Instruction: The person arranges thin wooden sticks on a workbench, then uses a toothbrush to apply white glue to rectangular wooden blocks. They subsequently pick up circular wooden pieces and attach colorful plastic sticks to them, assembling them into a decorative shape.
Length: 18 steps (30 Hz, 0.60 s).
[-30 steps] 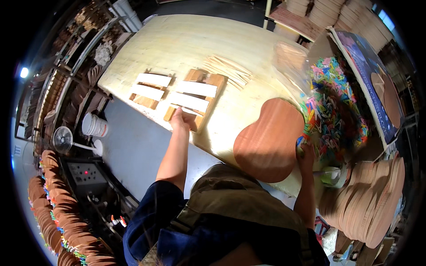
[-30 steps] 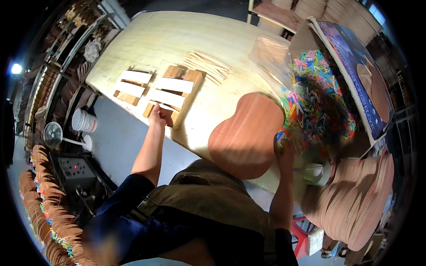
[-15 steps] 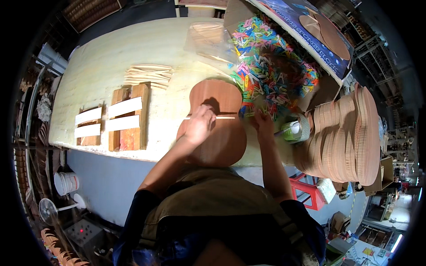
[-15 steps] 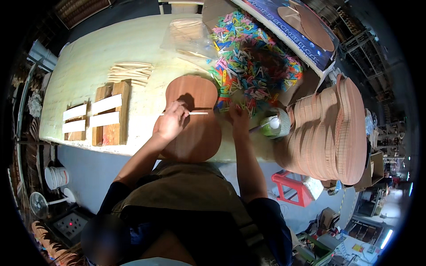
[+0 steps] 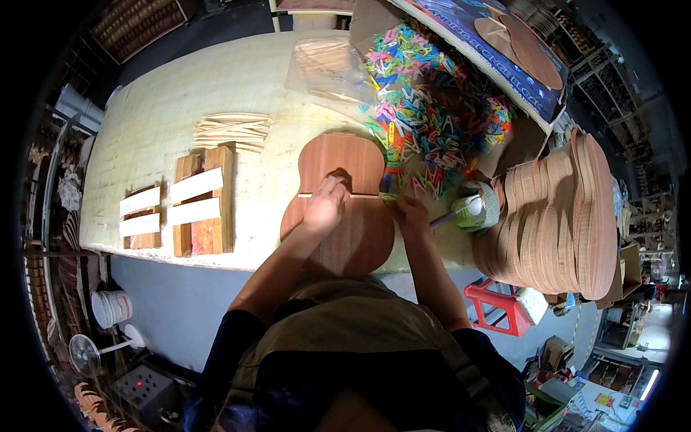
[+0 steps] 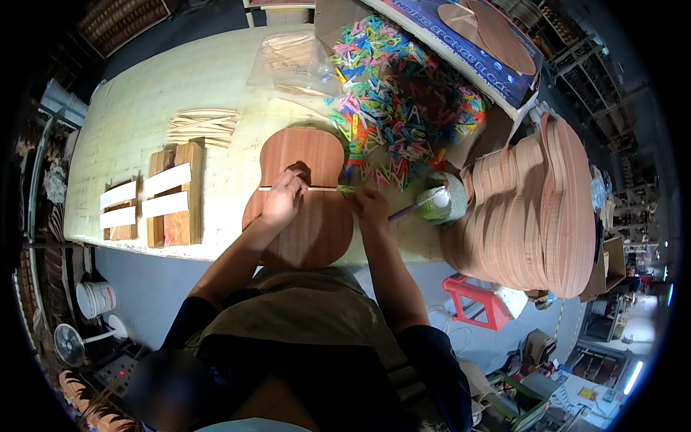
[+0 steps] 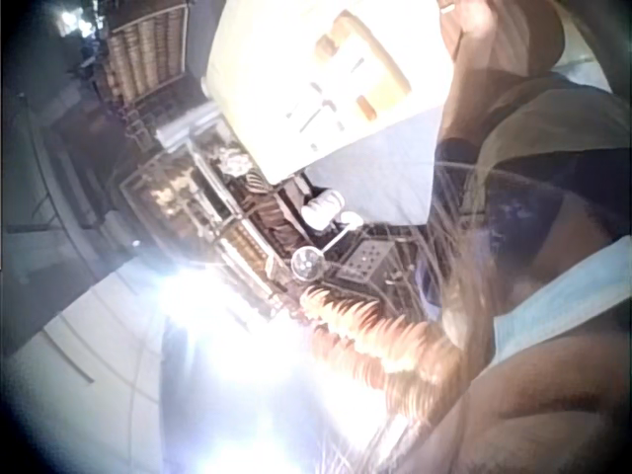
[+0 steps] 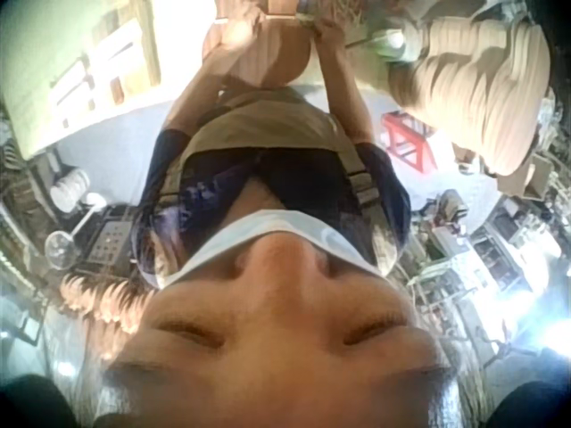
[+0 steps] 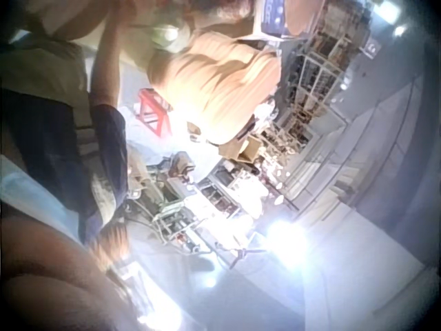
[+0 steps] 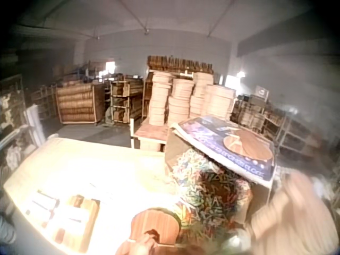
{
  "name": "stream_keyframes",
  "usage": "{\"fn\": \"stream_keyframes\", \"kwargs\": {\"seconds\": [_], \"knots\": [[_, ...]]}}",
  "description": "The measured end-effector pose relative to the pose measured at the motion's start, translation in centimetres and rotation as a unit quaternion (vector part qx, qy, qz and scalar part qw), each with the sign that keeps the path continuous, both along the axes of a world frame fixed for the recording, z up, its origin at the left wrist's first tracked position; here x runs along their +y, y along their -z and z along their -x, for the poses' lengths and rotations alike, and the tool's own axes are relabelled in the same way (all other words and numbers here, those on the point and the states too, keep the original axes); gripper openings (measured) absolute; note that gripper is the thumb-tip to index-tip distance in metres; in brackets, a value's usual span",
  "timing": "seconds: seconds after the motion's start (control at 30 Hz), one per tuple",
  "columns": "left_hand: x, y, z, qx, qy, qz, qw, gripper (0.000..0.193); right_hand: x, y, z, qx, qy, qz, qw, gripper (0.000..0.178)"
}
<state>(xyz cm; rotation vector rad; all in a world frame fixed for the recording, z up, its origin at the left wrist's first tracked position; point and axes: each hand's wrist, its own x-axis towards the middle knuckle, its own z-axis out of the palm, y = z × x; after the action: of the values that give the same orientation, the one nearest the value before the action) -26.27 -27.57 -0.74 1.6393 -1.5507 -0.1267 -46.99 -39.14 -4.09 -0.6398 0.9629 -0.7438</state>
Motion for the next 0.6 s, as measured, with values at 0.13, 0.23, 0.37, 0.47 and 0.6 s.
{"fn": "stream_keyframes", "kwargs": {"seconds": [0.13,0.23,0.37,0.47,0.6], "knots": [[-0.3,0.2,0.3,0.005,-0.005,0.018,1.000,0.005,0.5,0.3,-0.1,0.029,0.007,0.021,0.999,0.026],[-0.2,0.1,0.1,0.006,-0.005,0.027,1.000,0.003,-0.5,-1.2,0.9,0.093,-0.106,0.094,0.986,0.026],[-0.1,0.3,0.1,0.013,-0.013,0.034,0.999,0.002,-4.9,-2.9,0.6,0.337,-0.205,0.561,0.728,0.026],[-0.4,0.3,0.2,0.019,-0.021,0.048,0.998,0.002,-7.2,-2.5,-0.5,0.279,-0.260,0.760,0.526,0.032],[-0.1,0.1,0.2,0.013,-0.019,0.046,0.999,0.003,-8.7,-1.6,-1.7,0.323,-0.340,0.694,0.546,0.030]]}}
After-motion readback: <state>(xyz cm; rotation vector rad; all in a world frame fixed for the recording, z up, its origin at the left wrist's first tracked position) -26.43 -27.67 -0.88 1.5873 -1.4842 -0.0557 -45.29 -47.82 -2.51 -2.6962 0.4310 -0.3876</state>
